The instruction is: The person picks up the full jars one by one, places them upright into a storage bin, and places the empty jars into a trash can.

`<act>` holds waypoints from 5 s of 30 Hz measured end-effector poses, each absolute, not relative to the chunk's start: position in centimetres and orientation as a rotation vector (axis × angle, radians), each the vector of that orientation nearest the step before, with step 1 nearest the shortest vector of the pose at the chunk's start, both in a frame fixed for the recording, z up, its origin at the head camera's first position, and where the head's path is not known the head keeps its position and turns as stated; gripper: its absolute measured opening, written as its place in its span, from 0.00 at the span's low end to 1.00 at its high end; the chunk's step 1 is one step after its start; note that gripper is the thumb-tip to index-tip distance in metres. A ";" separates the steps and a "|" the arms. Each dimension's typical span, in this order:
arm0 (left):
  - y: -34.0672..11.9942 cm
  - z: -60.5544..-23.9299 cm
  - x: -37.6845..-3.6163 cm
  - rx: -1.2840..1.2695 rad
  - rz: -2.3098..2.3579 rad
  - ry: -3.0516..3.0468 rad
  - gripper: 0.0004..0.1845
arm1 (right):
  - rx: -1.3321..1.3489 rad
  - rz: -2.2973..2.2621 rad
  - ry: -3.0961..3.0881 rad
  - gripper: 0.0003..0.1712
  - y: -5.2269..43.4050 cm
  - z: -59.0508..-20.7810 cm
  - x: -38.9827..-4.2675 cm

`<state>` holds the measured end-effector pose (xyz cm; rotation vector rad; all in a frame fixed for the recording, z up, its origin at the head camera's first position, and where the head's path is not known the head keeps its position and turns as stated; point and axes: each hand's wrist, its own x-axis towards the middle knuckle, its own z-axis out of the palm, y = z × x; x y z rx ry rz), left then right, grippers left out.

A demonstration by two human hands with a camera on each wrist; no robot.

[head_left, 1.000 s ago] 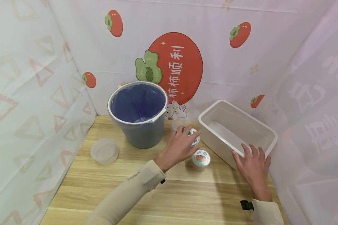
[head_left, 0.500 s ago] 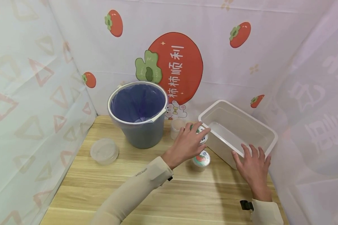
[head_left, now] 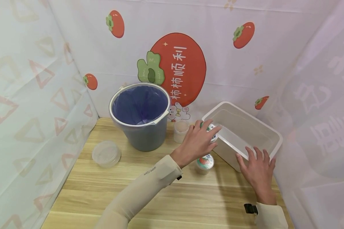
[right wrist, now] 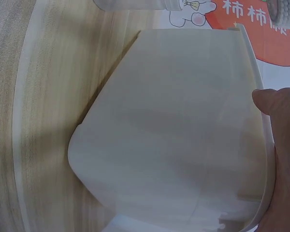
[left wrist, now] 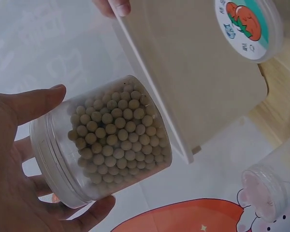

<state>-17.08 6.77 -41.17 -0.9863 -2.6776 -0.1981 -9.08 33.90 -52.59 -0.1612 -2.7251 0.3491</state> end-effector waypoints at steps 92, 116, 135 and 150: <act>19.5 -43.0 -21.8 -1.217 0.023 -2.621 0.31 | -0.164 0.332 -2.685 0.34 33.7 -52.9 -9.2; 20.8 -46.9 -22.6 -1.112 0.053 -2.811 0.34 | -0.150 0.317 -2.662 0.34 33.8 -52.9 -9.1; 21.3 -48.5 -23.7 -1.085 -0.007 -2.902 0.30 | -0.137 0.299 -2.646 0.33 33.6 -52.8 -9.1; 22.4 -48.6 -24.3 -1.092 -0.060 -2.997 0.31 | -0.145 0.304 -2.650 0.33 33.6 -53.1 -9.0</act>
